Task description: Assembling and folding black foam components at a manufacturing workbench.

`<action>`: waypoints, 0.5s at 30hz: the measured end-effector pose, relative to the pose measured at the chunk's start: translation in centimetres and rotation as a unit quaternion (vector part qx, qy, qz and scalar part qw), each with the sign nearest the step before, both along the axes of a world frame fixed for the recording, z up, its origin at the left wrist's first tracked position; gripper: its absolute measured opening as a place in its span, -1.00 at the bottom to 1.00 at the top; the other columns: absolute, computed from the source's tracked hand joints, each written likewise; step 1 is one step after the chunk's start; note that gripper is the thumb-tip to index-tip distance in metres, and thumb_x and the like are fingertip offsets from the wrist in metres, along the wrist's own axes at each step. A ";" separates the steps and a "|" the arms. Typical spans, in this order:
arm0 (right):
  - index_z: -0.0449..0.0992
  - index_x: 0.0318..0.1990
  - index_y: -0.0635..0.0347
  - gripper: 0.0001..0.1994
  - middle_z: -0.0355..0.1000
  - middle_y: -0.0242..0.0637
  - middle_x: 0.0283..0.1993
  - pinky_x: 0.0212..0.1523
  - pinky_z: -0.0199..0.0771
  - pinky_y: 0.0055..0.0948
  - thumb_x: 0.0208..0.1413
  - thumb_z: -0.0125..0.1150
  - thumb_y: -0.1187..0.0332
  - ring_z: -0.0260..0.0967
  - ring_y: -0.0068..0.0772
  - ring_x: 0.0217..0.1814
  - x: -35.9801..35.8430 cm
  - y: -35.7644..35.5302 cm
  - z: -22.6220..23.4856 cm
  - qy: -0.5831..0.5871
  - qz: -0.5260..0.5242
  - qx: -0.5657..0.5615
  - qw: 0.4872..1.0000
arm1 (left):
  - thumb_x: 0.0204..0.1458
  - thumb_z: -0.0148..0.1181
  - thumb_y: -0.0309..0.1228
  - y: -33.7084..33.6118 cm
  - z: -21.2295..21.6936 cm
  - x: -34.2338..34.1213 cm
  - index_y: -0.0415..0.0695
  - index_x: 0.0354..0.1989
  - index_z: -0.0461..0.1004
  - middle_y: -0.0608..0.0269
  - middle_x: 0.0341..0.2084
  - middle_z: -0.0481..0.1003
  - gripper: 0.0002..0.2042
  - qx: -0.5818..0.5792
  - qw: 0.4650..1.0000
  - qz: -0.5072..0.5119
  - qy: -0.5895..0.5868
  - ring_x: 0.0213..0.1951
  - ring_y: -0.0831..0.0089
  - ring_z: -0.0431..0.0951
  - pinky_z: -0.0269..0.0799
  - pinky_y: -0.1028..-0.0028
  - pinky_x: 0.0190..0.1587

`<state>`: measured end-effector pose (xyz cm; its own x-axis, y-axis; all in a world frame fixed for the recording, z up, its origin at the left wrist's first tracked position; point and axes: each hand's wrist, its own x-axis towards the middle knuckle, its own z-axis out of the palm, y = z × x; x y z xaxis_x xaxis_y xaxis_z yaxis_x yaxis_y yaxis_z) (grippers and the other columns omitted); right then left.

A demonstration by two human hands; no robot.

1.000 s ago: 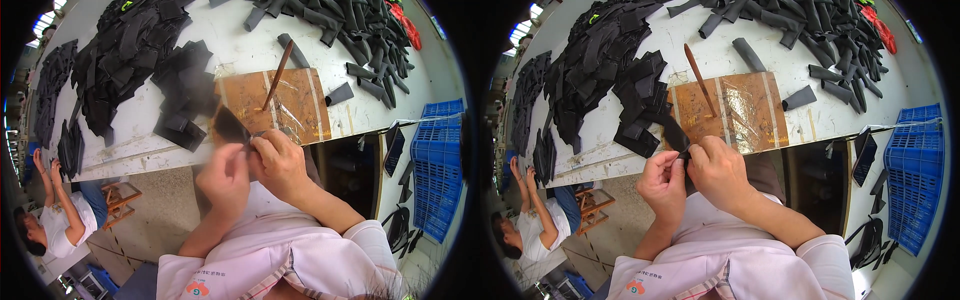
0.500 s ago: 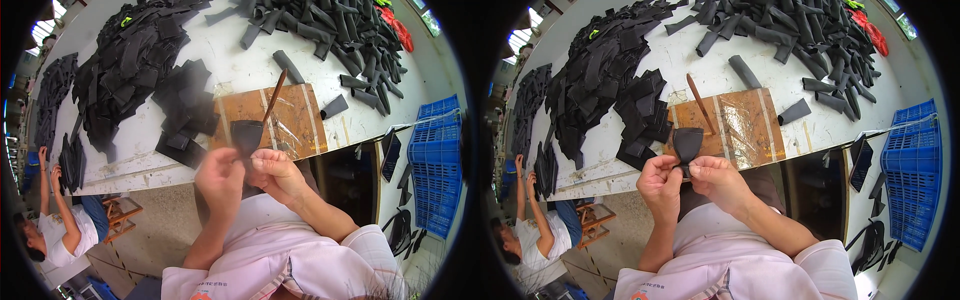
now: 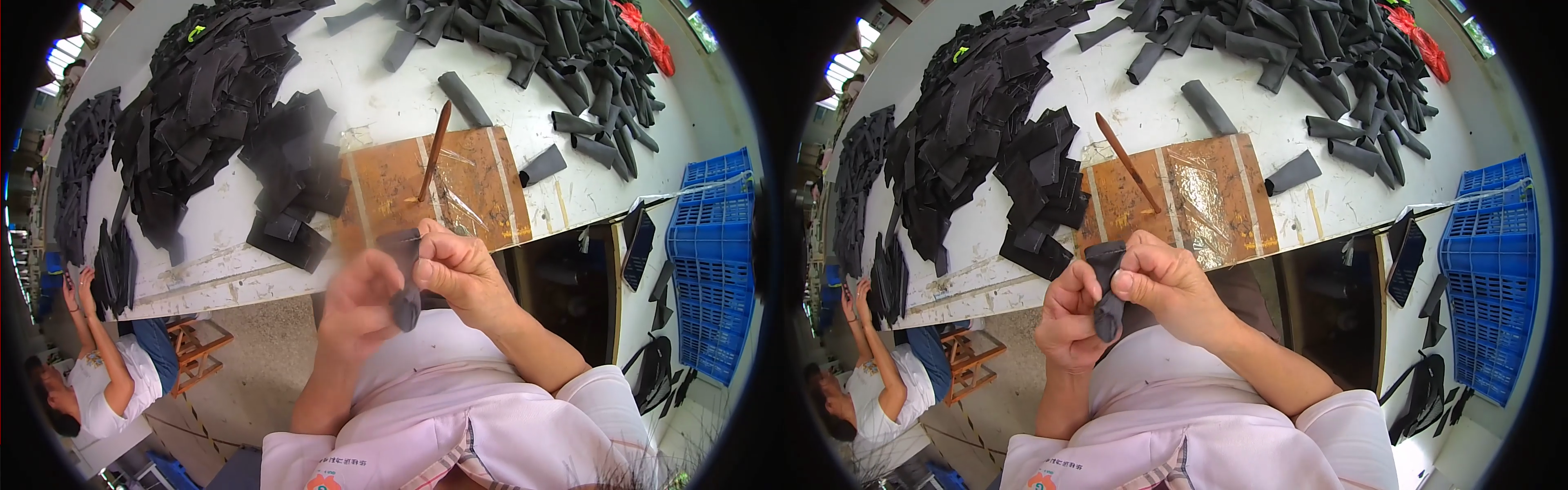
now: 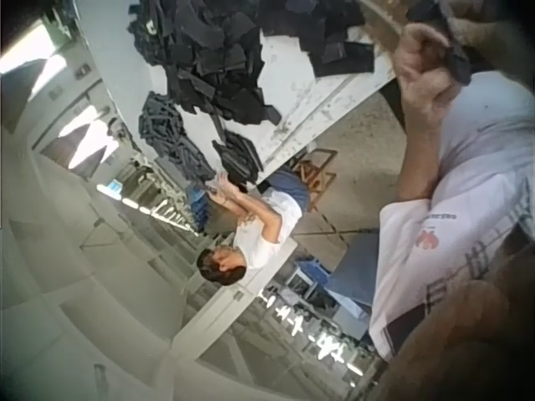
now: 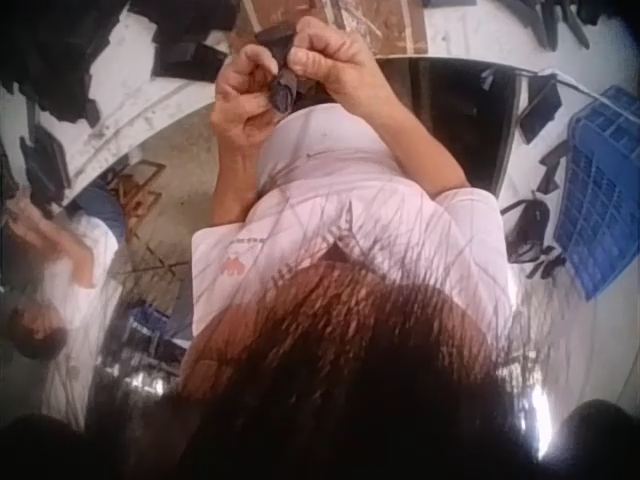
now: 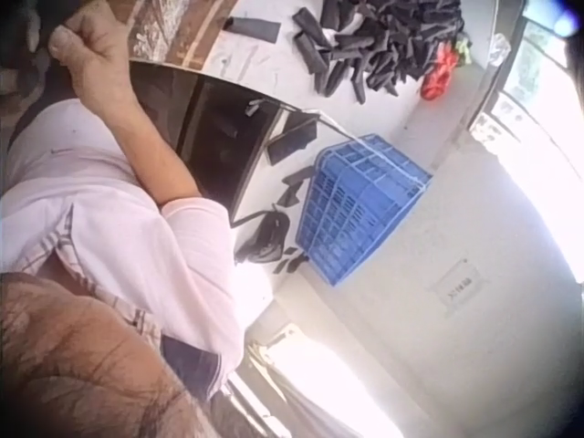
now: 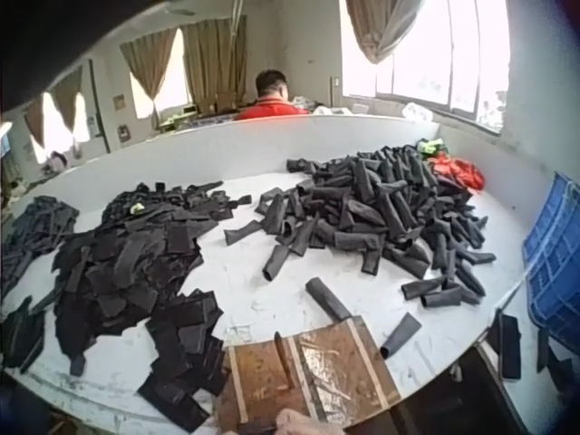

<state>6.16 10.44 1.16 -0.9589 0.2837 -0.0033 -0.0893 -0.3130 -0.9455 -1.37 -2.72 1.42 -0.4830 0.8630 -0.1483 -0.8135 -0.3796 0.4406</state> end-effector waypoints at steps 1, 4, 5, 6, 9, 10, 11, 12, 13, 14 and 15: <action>0.34 -0.52 0.26 -0.85 0.20 -0.45 -0.45 -0.41 0.21 -0.67 0.01 0.09 0.41 0.14 -0.68 -0.41 -0.2 -0.3 0.5 0.038 -0.025 0.008 0.999 | -0.38 -0.14 -0.82 0.1 0.2 0.1 -0.29 -0.35 0.22 -0.01 -0.44 0.37 -0.68 -0.001 1.000 0.000 -0.002 -0.73 0.68 0.23 -0.03 0.74 -0.79; 0.36 -0.50 0.28 -0.89 0.24 -0.36 -0.39 -0.38 0.25 -0.63 -0.04 0.12 0.46 0.19 -0.62 -0.38 -0.4 0.7 0.6 0.104 -0.053 0.084 0.990 | -0.38 -0.13 -0.84 0.9 2.6 0.7 -0.38 -0.24 0.24 0.00 -0.42 0.38 -0.61 -0.002 0.999 0.043 -0.027 -0.76 0.68 0.20 0.07 0.74 -0.79; 0.37 -0.49 0.28 -0.91 0.26 -0.32 -0.37 -0.37 0.27 -0.61 -0.07 0.14 0.47 0.21 -0.59 -0.39 -0.6 1.5 0.6 0.135 -0.055 0.154 0.977 | -0.38 -0.13 -0.84 1.0 2.6 0.7 -0.38 -0.24 0.24 0.00 -0.42 0.38 -0.61 -0.004 0.999 0.042 -0.028 -0.76 0.68 0.20 0.07 0.74 -0.79; 0.36 -0.50 0.28 -0.90 0.29 -0.27 -0.36 -0.43 0.30 -0.58 -0.08 0.14 0.47 0.25 -0.51 -0.43 -1.0 2.1 1.0 0.155 -0.056 0.242 0.956 | -0.35 -0.08 -0.82 1.3 2.7 0.6 -0.39 -0.19 0.24 0.02 -0.43 0.40 -0.60 -0.101 0.987 0.095 0.086 -0.75 0.70 0.20 0.09 0.75 -0.78; 0.33 -0.53 0.27 -0.87 0.27 -0.25 -0.44 -0.54 0.27 -0.53 -0.08 0.13 0.46 0.24 -0.41 -0.52 -1.2 1.8 1.2 0.101 -0.089 0.287 0.948 | -0.22 0.10 -0.70 2.0 1.9 1.7 -0.37 -0.16 0.30 0.10 -0.47 0.42 -0.65 -0.249 0.904 0.198 0.287 -0.73 0.74 0.22 0.15 0.77 -0.75; 0.29 -0.57 0.25 -0.84 0.24 -0.25 -0.51 -0.61 0.21 -0.48 -0.08 0.13 0.45 0.21 -0.34 -0.58 -1.2 1.9 1.0 0.103 -0.101 0.352 0.925 | -0.18 0.11 -0.67 2.0 1.4 2.1 -0.35 -0.19 0.34 0.12 -0.46 0.42 -0.70 -0.273 0.830 0.248 0.420 -0.71 0.72 0.24 0.18 0.78 -0.72; 0.29 -0.57 0.25 -0.84 0.24 -0.25 -0.51 -0.61 0.21 -0.48 -0.08 0.13 0.45 0.21 -0.34 -0.58 -1.3 1.8 1.1 0.105 -0.101 0.351 0.925 | -0.14 0.13 -0.64 1.9 1.0 2.2 -0.33 -0.23 0.37 0.14 -0.45 0.41 -0.76 -0.289 0.734 0.291 0.542 -0.70 0.71 0.26 0.21 0.78 -0.70; 0.27 -0.57 0.25 -0.83 0.22 -0.25 -0.54 -0.62 0.19 -0.48 -0.08 0.13 0.44 0.20 -0.33 -0.59 -1.3 1.7 1.1 0.094 -0.102 0.356 0.924 | -0.11 0.12 -0.61 2.0 0.5 2.1 -0.30 -0.30 0.42 0.16 -0.43 0.40 -0.84 -0.293 0.685 0.317 0.587 -0.64 0.69 0.32 0.28 0.77 -0.64; 0.26 -0.58 0.25 -0.83 0.20 -0.24 -0.56 -0.63 0.18 -0.47 -0.08 0.12 0.44 0.19 -0.31 -0.60 -1.2 1.6 1.2 0.082 -0.102 0.360 0.924 | -0.11 0.12 -0.61 2.1 0.3 1.7 -0.30 -0.30 0.42 0.16 -0.43 0.40 -0.84 -0.293 0.685 0.317 0.587 -0.64 0.69 0.32 0.28 0.77 -0.64; 0.26 -0.58 0.25 -0.83 0.20 -0.24 -0.56 -0.63 0.18 -0.47 -0.08 0.12 0.44 0.19 -0.31 -0.60 -1.1 1.6 1.3 0.083 -0.103 0.360 0.923 | -0.11 0.13 -0.60 2.2 0.2 1.2 -0.30 -0.29 0.42 0.15 -0.41 0.40 -0.83 -0.290 0.611 0.340 0.653 -0.62 0.68 0.34 0.29 0.76 -0.62; 0.27 -0.57 0.26 -0.83 0.21 -0.25 -0.56 -0.62 0.18 -0.47 -0.07 0.12 0.43 0.20 -0.33 -0.60 -0.8 1.7 1.5 0.065 -0.090 0.341 0.933 | -0.11 0.13 -0.60 2.3 0.1 0.8 -0.29 -0.28 0.42 0.14 -0.39 0.39 -0.82 -0.282 0.533 0.359 0.712 -0.60 0.67 0.35 0.30 0.75 -0.60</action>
